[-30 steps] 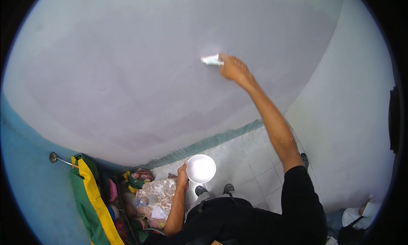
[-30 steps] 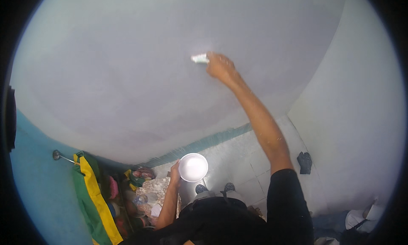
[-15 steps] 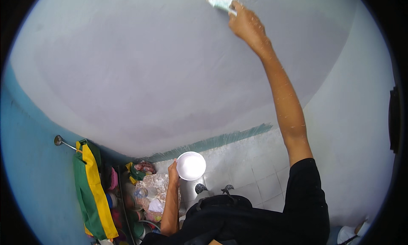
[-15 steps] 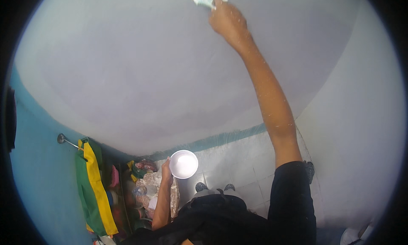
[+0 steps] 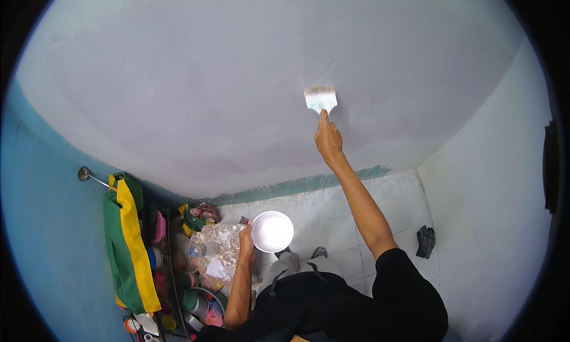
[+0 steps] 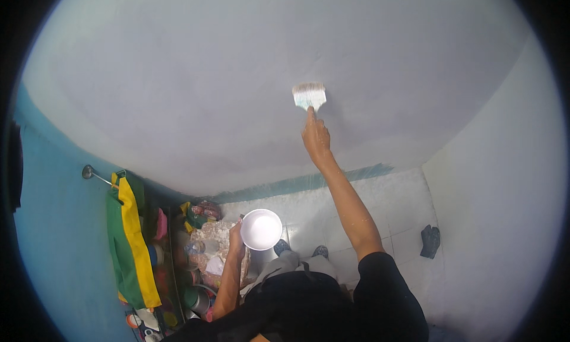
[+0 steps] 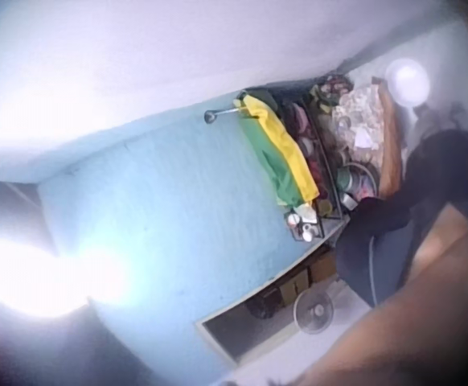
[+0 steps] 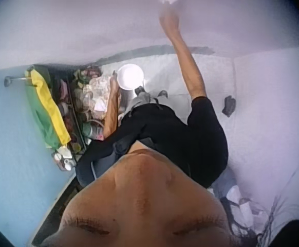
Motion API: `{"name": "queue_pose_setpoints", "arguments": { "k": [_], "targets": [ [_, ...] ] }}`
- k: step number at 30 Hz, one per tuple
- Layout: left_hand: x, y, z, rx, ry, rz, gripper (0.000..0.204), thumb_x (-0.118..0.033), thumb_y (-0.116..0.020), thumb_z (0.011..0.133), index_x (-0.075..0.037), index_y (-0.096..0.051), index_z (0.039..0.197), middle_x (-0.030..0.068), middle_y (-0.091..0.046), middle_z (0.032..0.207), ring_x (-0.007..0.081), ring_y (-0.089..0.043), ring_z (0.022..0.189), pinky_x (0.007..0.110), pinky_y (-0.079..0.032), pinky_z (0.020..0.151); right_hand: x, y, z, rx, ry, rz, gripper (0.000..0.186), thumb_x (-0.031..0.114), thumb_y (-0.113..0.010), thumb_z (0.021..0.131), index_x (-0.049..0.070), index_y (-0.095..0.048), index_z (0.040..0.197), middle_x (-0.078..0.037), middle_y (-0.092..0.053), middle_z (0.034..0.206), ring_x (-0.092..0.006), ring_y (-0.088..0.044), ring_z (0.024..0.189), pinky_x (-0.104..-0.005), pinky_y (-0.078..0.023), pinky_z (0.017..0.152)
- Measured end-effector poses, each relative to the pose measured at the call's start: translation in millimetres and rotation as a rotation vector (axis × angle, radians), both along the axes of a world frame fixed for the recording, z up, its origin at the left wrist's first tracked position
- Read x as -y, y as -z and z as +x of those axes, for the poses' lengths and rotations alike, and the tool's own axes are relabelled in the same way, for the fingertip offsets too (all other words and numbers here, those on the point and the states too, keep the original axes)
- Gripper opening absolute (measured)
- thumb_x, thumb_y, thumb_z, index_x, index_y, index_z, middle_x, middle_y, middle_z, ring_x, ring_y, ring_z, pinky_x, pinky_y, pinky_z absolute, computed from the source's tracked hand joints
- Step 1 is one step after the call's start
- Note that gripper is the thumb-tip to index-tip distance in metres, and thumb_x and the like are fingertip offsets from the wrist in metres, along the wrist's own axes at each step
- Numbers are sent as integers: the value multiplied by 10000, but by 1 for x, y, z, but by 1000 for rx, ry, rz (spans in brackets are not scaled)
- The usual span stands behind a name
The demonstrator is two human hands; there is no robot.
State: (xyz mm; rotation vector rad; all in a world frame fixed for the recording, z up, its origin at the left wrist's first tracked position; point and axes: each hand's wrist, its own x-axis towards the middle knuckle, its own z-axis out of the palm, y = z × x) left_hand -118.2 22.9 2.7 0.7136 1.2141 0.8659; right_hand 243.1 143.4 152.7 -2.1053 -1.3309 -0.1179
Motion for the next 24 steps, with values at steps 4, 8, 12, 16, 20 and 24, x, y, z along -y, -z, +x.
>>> {"name": "queue_pose_setpoints", "arguments": {
  "k": [4, 8, 12, 16, 20, 24],
  "targets": [
    [1, -4, 0, -41, 10, -9, 395, -321, -458, 1021, 23, -651, 998, 71, -659, 917, 141, -611, 807, 296, -475, 730, 10, 40, -2, -114, -10, -131, 415, 95, -466, 954, -7, -402, 1350, -293, -627, 816, -464, -635, 757, -535, -513, 678],
    [-4, 1, -5, -23, 41, 9, 396, -322, -444, 1025, 23, -637, 1053, 89, -661, 960, 168, -628, 856, 312, -488, 775, 17, 42, 2, -149, -61, -171, 427, 75, -507, 899, 3, -440, 1314, -299, -639, 873, -457, -640, 830, -536, -510, 729],
    [-9, 7, -6, 24, 15, -10, 398, -326, -474, 1016, 32, -651, 1020, 70, -662, 907, 152, -619, 797, 297, -483, 711, 5, -10, 14, -29, -189, -200, 459, 23, -545, 808, -26, -515, 1263, -272, -657, 933, -407, -652, 914, -489, -520, 781],
    [-19, 4, -8, 16, 10, -16, 401, -326, -464, 1016, 34, -633, 1066, 84, -668, 949, 178, -635, 826, 327, -503, 729, -14, -107, 15, 45, -225, -216, 303, 34, -557, 788, -1, -587, 1088, -221, -668, 988, -388, -641, 961, -481, -519, 809],
    [-30, -7, -7, 85, 50, -42, 399, -307, -411, 1025, 19, -599, 1158, 116, -655, 1072, 211, -631, 966, 347, -475, 878, -15, -206, 3, 119, -164, -229, 256, 94, -568, 818, 38, -625, 1061, -190, -669, 1027, -356, -641, 984, -462, -509, 845],
    [-47, -16, -6, 84, 83, -9, 428, -323, -401, 1029, 33, -588, 1176, 135, -651, 1097, 222, -628, 1007, 370, -473, 901, -2, -292, -9, 210, -78, -257, 273, 145, -581, 862, 78, -633, 1121, -156, -679, 1042, -303, -653, 977, -436, -504, 855]
  ]
}}
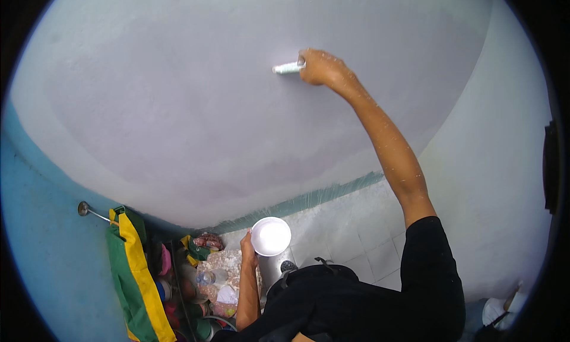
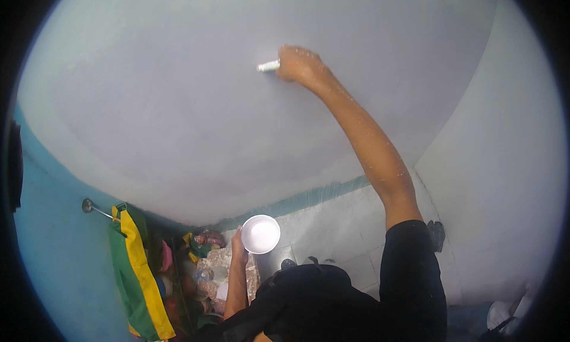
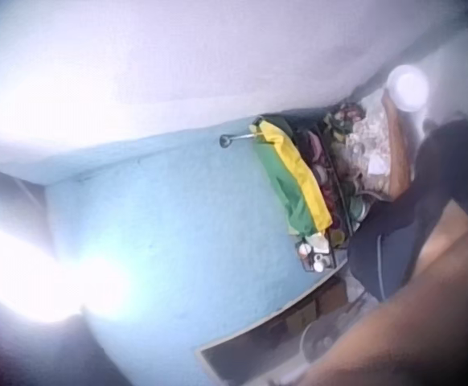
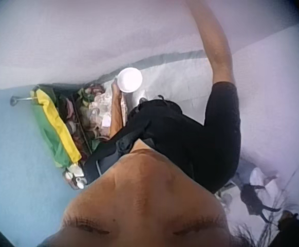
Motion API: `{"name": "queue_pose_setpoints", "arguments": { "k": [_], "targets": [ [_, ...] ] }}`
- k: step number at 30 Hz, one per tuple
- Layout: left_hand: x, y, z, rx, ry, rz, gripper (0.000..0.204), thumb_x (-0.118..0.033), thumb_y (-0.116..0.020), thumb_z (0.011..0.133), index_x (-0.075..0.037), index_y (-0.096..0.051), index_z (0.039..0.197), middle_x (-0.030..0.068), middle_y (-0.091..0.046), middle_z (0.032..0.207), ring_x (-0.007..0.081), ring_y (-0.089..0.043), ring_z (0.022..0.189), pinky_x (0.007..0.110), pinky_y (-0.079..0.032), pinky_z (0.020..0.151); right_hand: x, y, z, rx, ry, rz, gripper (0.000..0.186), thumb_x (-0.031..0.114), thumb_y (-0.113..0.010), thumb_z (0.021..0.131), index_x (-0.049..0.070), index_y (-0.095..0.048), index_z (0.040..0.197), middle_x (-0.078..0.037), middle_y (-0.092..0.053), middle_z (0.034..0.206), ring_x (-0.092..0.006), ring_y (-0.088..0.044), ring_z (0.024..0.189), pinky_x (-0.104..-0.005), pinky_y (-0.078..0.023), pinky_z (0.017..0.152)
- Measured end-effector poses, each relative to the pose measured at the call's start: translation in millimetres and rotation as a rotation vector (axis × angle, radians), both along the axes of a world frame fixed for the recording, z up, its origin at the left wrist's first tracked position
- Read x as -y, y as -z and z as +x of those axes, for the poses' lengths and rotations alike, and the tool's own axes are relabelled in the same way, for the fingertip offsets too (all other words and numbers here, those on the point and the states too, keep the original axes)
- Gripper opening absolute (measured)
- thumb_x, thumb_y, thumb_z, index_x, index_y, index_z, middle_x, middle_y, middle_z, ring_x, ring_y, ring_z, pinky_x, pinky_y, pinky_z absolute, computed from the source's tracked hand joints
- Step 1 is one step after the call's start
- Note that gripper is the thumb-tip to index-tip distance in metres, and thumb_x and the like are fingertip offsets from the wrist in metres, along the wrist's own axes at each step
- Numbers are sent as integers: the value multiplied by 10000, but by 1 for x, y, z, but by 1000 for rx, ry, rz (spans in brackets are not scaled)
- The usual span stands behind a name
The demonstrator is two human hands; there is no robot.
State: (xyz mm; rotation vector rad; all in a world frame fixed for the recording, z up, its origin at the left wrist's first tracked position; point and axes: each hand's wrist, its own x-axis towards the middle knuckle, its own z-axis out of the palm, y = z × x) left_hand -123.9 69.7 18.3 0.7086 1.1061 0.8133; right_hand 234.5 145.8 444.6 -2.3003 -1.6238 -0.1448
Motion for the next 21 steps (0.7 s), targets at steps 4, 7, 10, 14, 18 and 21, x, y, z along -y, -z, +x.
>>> {"name": "queue_pose_setpoints", "arguments": {
  "k": [4, 7, 10, 14, 18, 21],
  "targets": [
    [-17, -2, 2, -37, -9, 4, 453, -347, -406, 1029, 43, -582, 1178, 145, -651, 1101, 231, -631, 1011, 381, -477, 902, 18, -46, -9, -39, 39, 268, 266, 174, -574, 906, 80, -619, 1151, -168, -690, 1017, -283, -676, 895, -420, -517, 806],
    [-26, -2, 5, -2, -14, 13, 450, -366, -432, 1021, 24, -612, 1154, 125, -677, 1041, 224, -667, 925, 362, -533, 803, 17, -47, -18, -27, -22, 511, 250, 159, -537, 941, 63, -601, 1162, -200, -692, 960, -307, -687, 820, -430, -532, 758],
    [-32, -1, 5, -12, 3, 9, 450, -366, -432, 1021, 23, -611, 1159, 129, -677, 1052, 225, -666, 947, 362, -532, 808, 0, -25, -24, 99, -41, 565, 285, 146, -506, 959, 37, -536, 1221, -221, -681, 863, -356, -683, 757, -468, -532, 688],
    [-37, 2, 5, -23, 50, -12, 454, -382, -447, 1015, 23, -598, 1154, 121, -657, 1074, 219, -633, 984, 370, -480, 876, -18, 42, -27, -47, -27, 519, 325, 121, -478, 970, 13, -455, 1276, -243, -636, 738, -406, -655, 687, -507, -507, 603],
    [-44, 9, 6, -8, 84, -14, 435, -370, -453, 1015, 17, -602, 1143, 115, -657, 1064, 215, -632, 975, 363, -483, 865, -30, 124, -35, -105, 20, 494, 344, 113, -458, 978, -8, -421, 1297, -246, -609, 694, -422, -634, 657, -500, -494, 561],
    [-49, 15, 7, -7, 89, -8, 428, -363, -448, 1018, 15, -618, 1122, 111, -671, 1008, 205, -653, 906, 346, -512, 804, -30, 179, -44, -176, 53, 436, 347, 116, -449, 983, -19, -418, 1301, -256, -610, 710, -433, -632, 662, -502, -498, 563]
  ]
}}
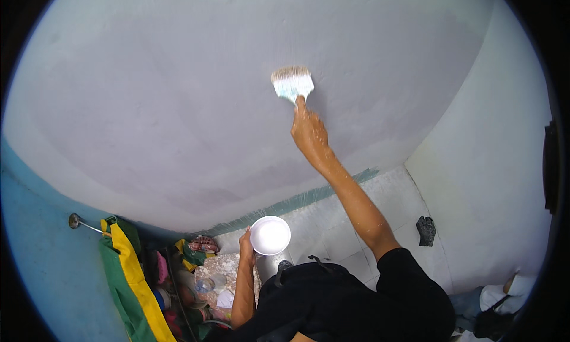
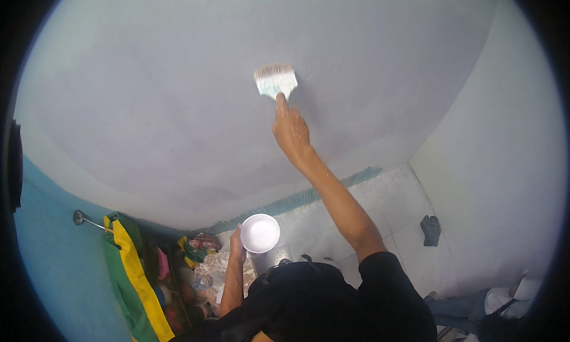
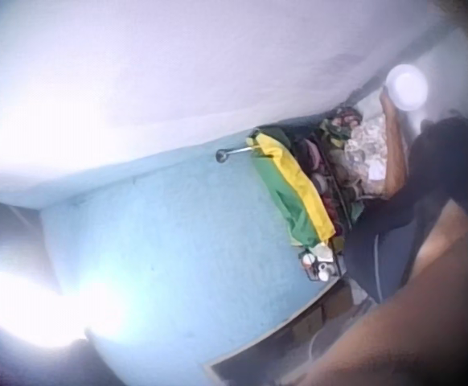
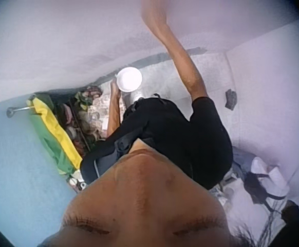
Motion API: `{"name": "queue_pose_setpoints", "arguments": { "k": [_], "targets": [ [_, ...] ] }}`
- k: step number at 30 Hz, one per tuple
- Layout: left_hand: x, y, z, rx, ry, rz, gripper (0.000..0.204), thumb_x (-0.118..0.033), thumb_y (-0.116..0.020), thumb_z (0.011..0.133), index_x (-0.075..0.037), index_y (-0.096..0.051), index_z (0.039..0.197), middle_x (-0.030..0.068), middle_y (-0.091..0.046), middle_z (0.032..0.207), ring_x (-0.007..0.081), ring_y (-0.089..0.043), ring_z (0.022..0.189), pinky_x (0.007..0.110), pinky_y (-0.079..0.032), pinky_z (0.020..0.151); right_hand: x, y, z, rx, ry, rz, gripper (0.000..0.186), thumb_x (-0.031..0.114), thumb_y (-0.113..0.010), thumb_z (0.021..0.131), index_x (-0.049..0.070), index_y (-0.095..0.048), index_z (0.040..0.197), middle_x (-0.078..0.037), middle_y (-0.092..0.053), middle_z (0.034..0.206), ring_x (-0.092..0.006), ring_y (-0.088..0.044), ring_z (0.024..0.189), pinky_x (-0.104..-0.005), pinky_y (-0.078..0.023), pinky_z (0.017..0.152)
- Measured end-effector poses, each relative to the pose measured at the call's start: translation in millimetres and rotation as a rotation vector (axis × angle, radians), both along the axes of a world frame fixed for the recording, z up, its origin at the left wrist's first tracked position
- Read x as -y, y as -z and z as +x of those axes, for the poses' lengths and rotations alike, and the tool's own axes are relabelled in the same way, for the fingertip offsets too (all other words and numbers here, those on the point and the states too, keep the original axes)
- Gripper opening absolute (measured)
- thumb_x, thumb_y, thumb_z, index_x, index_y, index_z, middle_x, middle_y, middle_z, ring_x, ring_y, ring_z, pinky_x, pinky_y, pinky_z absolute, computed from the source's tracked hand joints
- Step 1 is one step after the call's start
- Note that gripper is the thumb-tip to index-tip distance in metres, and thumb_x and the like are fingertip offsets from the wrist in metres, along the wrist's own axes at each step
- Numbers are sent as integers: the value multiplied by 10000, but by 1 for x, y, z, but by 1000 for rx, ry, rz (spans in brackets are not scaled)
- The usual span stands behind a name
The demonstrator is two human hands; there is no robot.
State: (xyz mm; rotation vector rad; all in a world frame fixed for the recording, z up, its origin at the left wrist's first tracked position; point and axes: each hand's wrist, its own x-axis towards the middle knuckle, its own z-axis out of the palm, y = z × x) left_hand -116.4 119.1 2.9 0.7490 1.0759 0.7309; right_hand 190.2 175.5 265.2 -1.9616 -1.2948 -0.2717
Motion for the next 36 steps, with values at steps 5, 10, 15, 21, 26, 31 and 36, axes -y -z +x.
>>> {"name": "queue_pose_setpoints", "arguments": {
  "k": [5, 10, 15, 21, 26, 31, 36],
  "targets": [
    [-9, 5, 5, -18, 21, -9, 418, -357, -456, 1015, 13, -642, 1076, 102, -677, 967, 192, -657, 851, 325, -522, 754, 8, 70, -9, -86, 16, -158, 454, 64, -507, 914, -35, -395, 1342, -279, -626, 803, -442, -653, 723, -492, -543, 609],
    [-17, -2, 6, -41, 46, -26, 389, -350, -465, 1009, -1, -621, 1083, 92, -655, 1015, 188, -628, 905, 353, -482, 834, 4, 129, -8, -122, 20, -272, 483, 65, -516, 907, -26, -391, 1365, -286, -631, 816, -432, -658, 731, -484, -546, 617],
    [-6, 0, 9, -66, 37, -28, 408, -362, -464, 1012, 1, -643, 1062, 94, -669, 974, 185, -644, 863, 335, -504, 768, 23, 179, 0, -292, -24, -388, 395, 148, -491, 956, 6, -403, 1314, -299, -641, 838, -472, -635, 799, -551, -502, 690],
    [7, 14, 11, -62, 32, -56, 415, -370, -472, 1008, -3, -654, 1071, 91, -677, 960, 181, -653, 833, 324, -517, 729, 24, 152, 27, -224, -97, -424, 338, 121, -522, 909, 7, -477, 1224, -288, -645, 925, -464, -621, 913, -534, -493, 781],
    [10, 24, 7, -44, 27, -29, 421, -381, -481, 1002, -7, -654, 1091, 90, -678, 969, 179, -652, 843, 320, -514, 742, 7, 33, 58, -37, -116, -375, 271, 160, -558, 891, 56, -579, 1140, -221, -662, 1039, -413, -621, 993, -501, -498, 849],
    [11, 24, 9, -23, -15, -60, 418, -380, -475, 1004, -13, -650, 1100, 92, -680, 988, 186, -655, 871, 324, -515, 760, 26, -123, 83, 118, 0, -405, 295, 236, -591, 899, 127, -620, 1171, -166, -644, 1156, -336, -628, 1047, -443, -490, 891],
    [16, 15, 8, -20, -10, -30, 458, -376, -426, 1019, 22, -577, 1189, 141, -650, 1111, 242, -632, 1014, 395, -485, 908, 46, -232, 101, 228, 90, -371, 255, 279, -587, 917, 139, -639, 1124, -109, -659, 1013, -202, -578, 643, -354, -486, 524]
  ]
}}
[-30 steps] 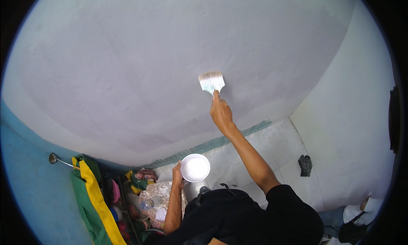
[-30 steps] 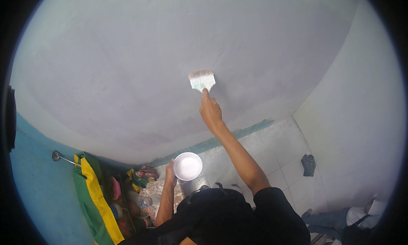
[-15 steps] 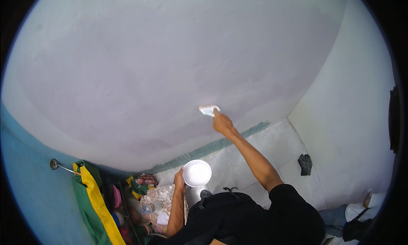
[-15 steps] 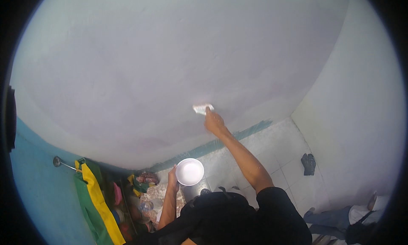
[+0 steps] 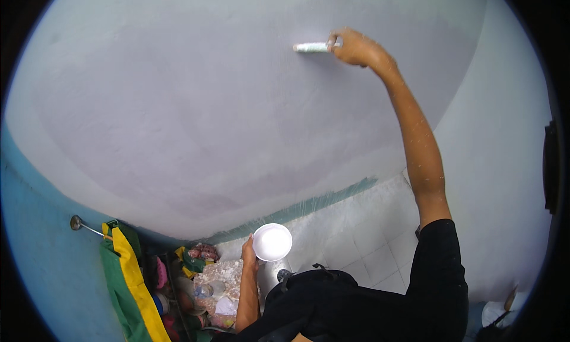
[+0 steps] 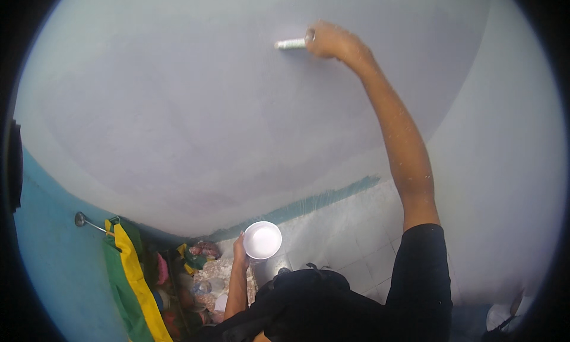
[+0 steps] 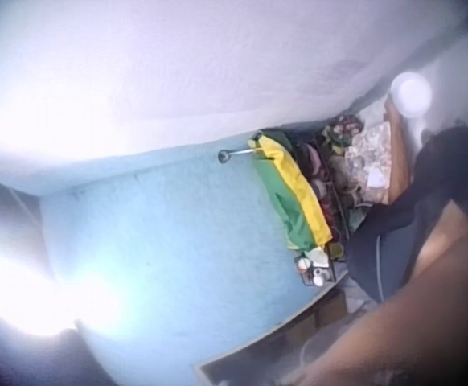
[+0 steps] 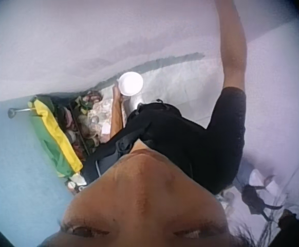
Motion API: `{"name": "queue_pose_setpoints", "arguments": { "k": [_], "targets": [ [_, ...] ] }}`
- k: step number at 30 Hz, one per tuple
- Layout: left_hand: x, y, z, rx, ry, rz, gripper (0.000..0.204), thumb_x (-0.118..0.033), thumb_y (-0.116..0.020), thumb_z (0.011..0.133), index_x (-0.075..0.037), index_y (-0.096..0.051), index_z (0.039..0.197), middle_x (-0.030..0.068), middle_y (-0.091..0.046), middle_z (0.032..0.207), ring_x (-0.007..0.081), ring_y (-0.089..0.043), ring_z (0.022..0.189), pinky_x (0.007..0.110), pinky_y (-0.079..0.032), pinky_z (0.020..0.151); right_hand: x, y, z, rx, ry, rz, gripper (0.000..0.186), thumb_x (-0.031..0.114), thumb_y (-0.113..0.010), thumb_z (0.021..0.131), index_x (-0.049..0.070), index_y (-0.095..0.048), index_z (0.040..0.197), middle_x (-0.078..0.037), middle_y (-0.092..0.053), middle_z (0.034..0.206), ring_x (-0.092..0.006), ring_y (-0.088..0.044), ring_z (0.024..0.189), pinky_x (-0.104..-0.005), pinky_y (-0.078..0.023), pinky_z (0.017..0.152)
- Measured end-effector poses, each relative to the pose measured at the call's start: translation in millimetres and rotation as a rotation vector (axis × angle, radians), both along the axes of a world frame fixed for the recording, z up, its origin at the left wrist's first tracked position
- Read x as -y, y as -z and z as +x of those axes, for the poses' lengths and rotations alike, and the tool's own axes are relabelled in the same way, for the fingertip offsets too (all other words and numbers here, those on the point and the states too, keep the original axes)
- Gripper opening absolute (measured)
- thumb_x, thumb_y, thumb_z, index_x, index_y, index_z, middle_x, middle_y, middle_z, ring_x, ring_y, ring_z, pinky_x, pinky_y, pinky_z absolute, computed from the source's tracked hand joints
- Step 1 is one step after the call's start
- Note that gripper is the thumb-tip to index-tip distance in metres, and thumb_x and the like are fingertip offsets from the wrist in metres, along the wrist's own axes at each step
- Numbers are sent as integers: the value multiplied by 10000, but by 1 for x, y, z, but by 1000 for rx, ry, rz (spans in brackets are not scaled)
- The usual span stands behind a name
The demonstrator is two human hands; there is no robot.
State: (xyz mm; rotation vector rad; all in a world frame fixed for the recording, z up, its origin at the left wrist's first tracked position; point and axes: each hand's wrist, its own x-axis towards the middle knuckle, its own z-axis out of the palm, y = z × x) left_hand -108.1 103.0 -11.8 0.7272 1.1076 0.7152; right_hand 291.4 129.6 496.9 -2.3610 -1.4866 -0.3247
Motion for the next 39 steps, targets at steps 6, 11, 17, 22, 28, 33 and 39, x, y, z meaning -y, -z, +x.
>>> {"name": "queue_pose_setpoints", "arguments": {
  "k": [6, 11, 17, 22, 28, 33, 39],
  "targets": [
    [5, 11, 3, 11, -15, -33, 425, -369, -452, 1013, 3, -618, 1133, 110, -669, 1029, 211, -654, 906, 359, -517, 809, 25, -86, -11, -50, 88, 124, 312, 231, -563, 918, 67, -603, 1180, -184, -674, 918, -293, -635, 766, -405, -513, 622],
    [8, 21, 6, -13, 7, -54, 462, -408, -423, 1014, -14, -596, 1183, 128, -658, 1074, 247, -649, 953, 397, -516, 844, 35, -72, 2, 69, -29, 625, 320, 149, -535, 883, -20, -601, 1147, -262, -674, 975, -422, -650, 916, -477, -509, 771],
    [27, 16, 15, 9, -83, -74, 389, -325, -464, 1013, 14, -651, 1053, 82, -676, 933, 169, -643, 836, 311, -504, 762, -11, 48, 18, 84, -16, 662, 341, 171, -492, 955, 25, -476, 1263, -290, -655, 925, -454, -654, 833, -527, -518, 687],
    [31, 17, 10, -53, -13, -82, 400, -325, -438, 1017, 16, -608, 1138, 116, -664, 1033, 218, -648, 921, 363, -506, 844, -17, 127, -11, -160, 41, 428, 363, 126, -436, 987, -30, -373, 1309, -266, -643, 781, -447, -664, 724, -508, -533, 596],
    [43, 15, 9, -73, -67, -34, 397, -335, -480, 1008, 17, -662, 990, 65, -671, 880, 143, -619, 770, 290, -476, 722, -19, 225, -8, -152, 40, 256, 383, 76, -451, 959, -49, -374, 1314, -264, -616, 807, -416, -660, 705, -466, -550, 587],
    [44, 17, 5, -122, 7, -60, 392, -334, -466, 1009, 14, -632, 1077, 105, -668, 977, 206, -649, 844, 348, -518, 764, -4, 315, -2, -96, 13, 144, 433, 49, -467, 937, -30, -366, 1351, -285, -619, 781, -445, -650, 714, -492, -540, 619],
    [50, 16, 10, -69, -4, -75, 403, -350, -480, 1007, 9, -663, 982, 56, -664, 885, 142, -616, 780, 296, -479, 721, 18, 365, 12, -289, -13, -106, 490, 85, -514, 905, -3, -372, 1366, -317, -633, 887, -461, -645, 831, -532, -525, 726]
  ]
}}
